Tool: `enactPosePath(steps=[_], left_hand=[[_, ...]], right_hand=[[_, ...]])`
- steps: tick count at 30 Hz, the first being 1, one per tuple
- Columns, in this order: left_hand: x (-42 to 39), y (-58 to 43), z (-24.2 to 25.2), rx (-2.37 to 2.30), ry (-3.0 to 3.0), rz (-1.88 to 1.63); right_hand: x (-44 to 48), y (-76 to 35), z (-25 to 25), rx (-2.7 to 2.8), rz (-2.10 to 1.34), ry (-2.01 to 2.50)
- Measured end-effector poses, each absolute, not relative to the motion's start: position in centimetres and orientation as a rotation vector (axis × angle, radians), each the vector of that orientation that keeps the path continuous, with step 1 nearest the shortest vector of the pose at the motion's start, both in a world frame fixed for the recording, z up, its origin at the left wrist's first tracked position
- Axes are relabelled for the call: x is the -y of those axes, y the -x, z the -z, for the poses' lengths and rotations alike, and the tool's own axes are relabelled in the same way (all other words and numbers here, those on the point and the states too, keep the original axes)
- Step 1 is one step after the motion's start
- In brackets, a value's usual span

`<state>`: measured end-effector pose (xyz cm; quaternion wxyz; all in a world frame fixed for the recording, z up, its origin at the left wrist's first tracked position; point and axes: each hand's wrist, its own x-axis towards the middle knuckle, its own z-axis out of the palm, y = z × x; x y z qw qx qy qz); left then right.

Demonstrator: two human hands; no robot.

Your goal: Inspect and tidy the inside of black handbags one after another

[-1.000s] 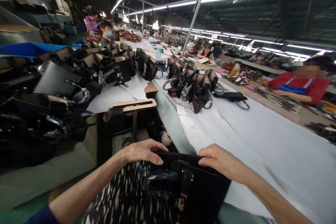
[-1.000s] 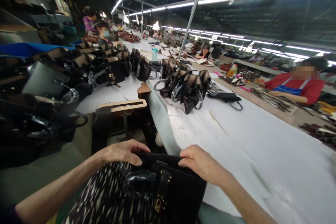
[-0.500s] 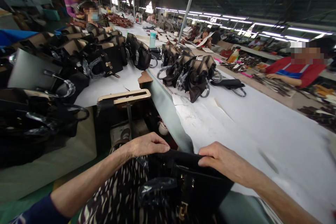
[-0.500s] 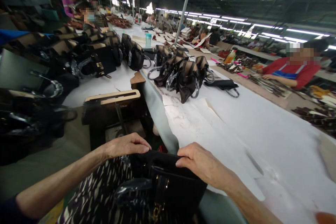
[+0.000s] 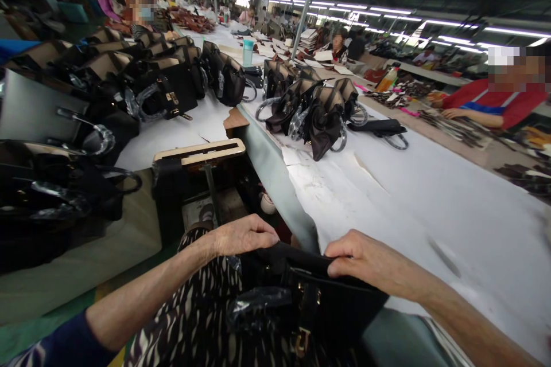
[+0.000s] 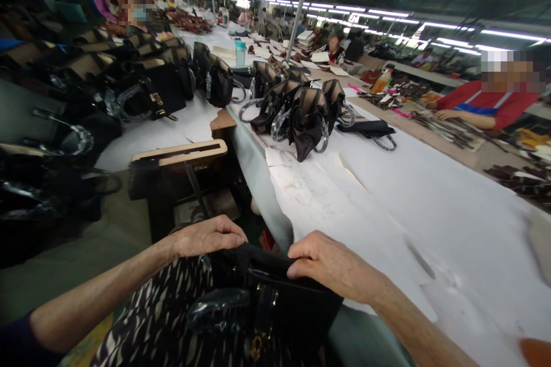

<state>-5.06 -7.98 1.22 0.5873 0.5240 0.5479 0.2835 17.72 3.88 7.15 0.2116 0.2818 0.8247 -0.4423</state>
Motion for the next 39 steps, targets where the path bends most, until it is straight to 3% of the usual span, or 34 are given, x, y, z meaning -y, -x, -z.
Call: enactPosePath(steps=[7, 26, 34, 39], left_hand=[[8.1, 4.3, -2.1, -1.261, -1.276, -0.609], [7.6, 4.3, -1.4, -1.268, -1.19, -0.55], [7.5, 4.6, -1.0, -1.22, -1.179, -0.495], [7.2, 4.8, -1.0, -1.182, -1.229, -0.481]], right_hand=[[-3.4, -17.8, -7.7, -2.286, 1.204, -0.808], [-0.2, -15.7, -9.3, -2.471, 0.57, -0.743], [0.1, -16.7, -8.0, -2.635, 0.537, -0.588], [-1.0, -16.4, -8.1, -2.52, 0.794, -0.668]])
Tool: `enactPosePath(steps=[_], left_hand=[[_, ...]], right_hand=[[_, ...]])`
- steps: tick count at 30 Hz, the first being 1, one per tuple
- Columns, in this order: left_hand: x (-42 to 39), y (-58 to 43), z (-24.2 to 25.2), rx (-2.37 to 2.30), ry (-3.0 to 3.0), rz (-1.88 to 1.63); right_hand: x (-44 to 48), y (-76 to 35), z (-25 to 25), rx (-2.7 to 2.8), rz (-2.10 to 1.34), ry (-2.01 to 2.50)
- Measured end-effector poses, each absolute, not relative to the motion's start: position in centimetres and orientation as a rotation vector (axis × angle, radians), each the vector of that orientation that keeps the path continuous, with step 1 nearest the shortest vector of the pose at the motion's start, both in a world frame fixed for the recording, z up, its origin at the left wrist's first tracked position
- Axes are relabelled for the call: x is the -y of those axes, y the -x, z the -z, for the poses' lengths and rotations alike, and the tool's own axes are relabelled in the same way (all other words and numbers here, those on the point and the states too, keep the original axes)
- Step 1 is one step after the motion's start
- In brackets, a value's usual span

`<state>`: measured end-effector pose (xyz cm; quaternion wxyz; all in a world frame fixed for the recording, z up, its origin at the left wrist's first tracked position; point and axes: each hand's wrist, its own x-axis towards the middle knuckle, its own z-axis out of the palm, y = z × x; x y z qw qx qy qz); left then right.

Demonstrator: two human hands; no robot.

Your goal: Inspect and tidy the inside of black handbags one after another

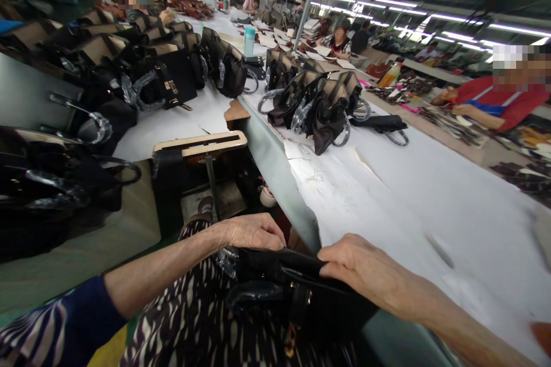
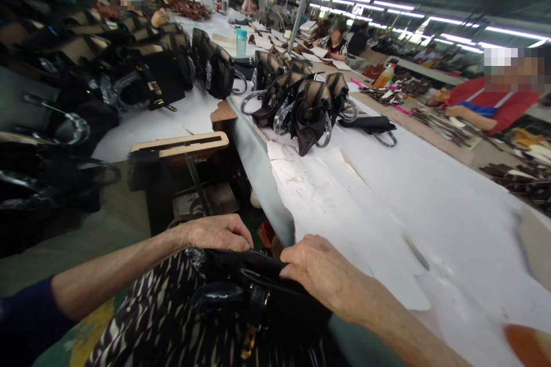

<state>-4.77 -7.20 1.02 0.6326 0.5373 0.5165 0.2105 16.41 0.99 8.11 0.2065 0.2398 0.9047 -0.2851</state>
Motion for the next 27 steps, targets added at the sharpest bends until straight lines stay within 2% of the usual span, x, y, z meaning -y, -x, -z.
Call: enactPosePath(steps=[5, 19, 27], left_hand=[[7.5, 4.2, -1.1, -1.112, -1.266, -0.548], [6.4, 2.6, -0.6, -1.076, -1.202, -0.609], [6.2, 2.1, -0.5, -1.051, -1.053, -0.634]], right_hand=[[-2.2, -16.6, -7.8, -2.446, 0.971, -0.765], [-2.4, -16.8, -7.6, -2.459, 1.074, -0.761], [-3.1, -16.9, -6.3, -2.213, 1.354, -0.869]])
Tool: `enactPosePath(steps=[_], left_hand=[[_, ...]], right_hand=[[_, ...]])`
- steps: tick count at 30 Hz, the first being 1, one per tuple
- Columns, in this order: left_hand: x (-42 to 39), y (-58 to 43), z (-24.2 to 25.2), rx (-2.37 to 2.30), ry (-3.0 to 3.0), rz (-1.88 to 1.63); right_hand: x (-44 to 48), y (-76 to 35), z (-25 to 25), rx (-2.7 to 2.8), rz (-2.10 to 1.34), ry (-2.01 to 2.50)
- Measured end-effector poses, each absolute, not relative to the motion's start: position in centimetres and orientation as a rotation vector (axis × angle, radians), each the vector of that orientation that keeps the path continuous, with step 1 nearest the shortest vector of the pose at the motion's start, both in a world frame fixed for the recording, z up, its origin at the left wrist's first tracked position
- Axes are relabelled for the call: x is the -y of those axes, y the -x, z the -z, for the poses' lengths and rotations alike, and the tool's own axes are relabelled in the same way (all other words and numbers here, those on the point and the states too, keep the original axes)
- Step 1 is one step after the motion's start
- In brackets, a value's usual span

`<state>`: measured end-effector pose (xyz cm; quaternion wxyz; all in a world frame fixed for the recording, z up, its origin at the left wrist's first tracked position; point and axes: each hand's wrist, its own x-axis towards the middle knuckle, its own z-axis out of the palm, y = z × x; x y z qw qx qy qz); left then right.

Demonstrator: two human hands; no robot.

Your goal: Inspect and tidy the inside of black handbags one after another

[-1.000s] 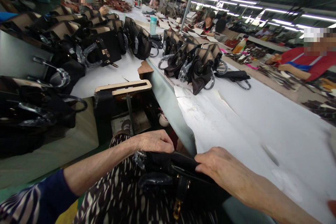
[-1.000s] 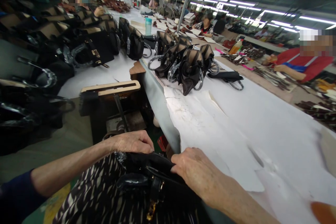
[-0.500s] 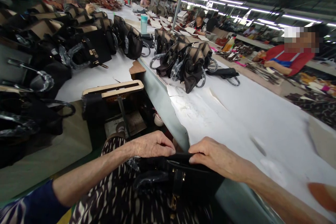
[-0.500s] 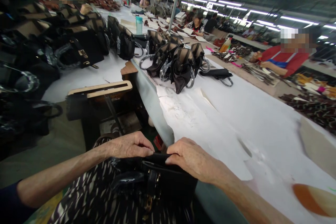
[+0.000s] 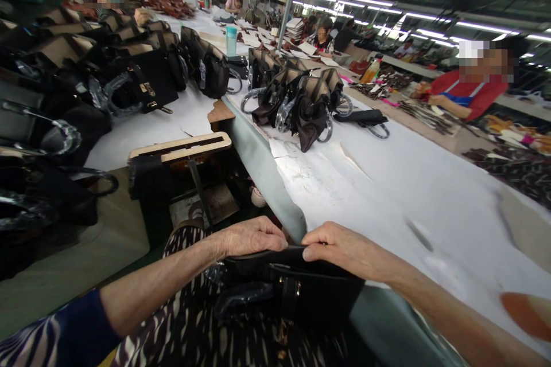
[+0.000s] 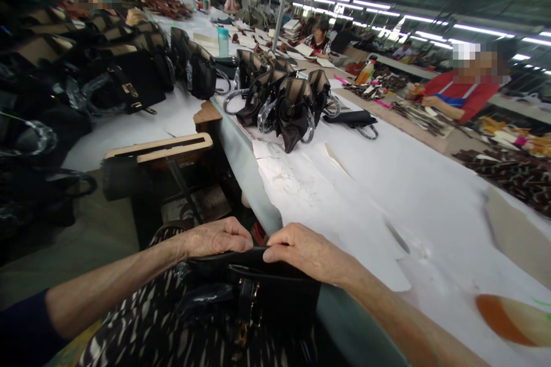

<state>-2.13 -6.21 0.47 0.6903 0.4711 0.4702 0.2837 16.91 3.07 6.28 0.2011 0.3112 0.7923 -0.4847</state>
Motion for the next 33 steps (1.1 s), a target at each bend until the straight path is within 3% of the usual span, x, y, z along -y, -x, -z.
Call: enactPosePath(steps=[13, 20, 33], left_hand=[[6.2, 1.6, -1.0, -1.035, -1.017, -0.663], [5.9, 1.5, -0.6, -1.049, -0.939, -0.662], [5.6, 2.0, 0.1, -1.096, -0.879, -0.655]], right_hand=[[-4.5, -16.4, -5.1, -1.933, 1.589, -0.986], [-4.1, -15.1, -6.6, -2.124, 1.238, -0.938], [-3.4, -14.1, -6.0, -2.238, 1.21, -0.856]])
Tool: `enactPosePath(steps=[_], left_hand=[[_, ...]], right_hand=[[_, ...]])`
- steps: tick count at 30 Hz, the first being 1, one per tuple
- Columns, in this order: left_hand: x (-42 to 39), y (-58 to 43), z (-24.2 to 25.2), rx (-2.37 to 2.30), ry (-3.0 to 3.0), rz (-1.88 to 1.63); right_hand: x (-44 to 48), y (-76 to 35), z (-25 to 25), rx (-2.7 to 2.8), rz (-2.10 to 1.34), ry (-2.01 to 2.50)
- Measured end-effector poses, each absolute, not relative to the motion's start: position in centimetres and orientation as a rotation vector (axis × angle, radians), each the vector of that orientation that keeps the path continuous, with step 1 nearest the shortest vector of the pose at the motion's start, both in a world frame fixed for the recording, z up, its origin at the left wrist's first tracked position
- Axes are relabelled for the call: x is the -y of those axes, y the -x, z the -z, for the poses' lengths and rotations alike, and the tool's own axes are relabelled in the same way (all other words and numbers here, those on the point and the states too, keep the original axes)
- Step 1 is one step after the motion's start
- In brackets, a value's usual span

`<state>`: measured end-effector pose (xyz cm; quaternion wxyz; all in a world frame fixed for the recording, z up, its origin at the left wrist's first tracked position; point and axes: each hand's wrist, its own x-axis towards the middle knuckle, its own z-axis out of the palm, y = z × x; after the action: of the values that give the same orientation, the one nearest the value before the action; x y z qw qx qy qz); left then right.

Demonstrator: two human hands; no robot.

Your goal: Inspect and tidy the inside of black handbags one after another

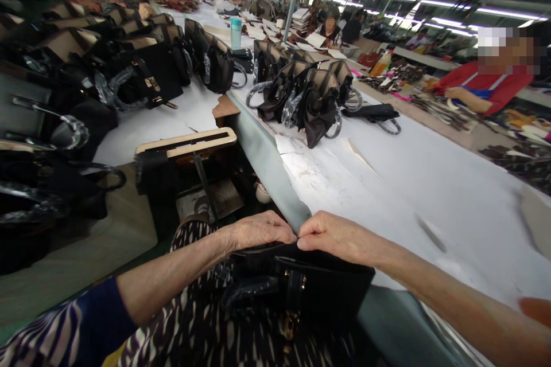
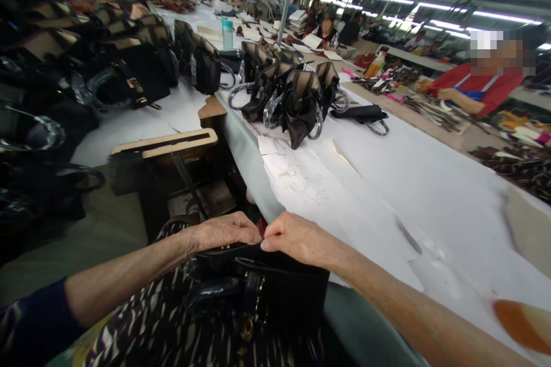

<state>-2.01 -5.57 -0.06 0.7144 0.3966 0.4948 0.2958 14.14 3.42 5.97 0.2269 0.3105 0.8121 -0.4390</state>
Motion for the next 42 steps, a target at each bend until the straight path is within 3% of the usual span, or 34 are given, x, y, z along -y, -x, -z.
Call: enactPosePath(steps=[11, 23, 42], left_hand=[[6.0, 4.2, 1.3, -0.976, -0.779, -0.667], [6.2, 4.1, 1.0, -1.154, -0.885, -0.624], [6.0, 3.3, 0.6, -1.206, -0.981, -0.738]], right_hand=[[-3.6, -13.7, -6.0, -2.259, 1.153, -0.937], [-4.3, -14.0, -5.2, -2.208, 1.251, -0.891], [-3.2, -12.0, -5.1, -2.298, 1.112, -0.864]])
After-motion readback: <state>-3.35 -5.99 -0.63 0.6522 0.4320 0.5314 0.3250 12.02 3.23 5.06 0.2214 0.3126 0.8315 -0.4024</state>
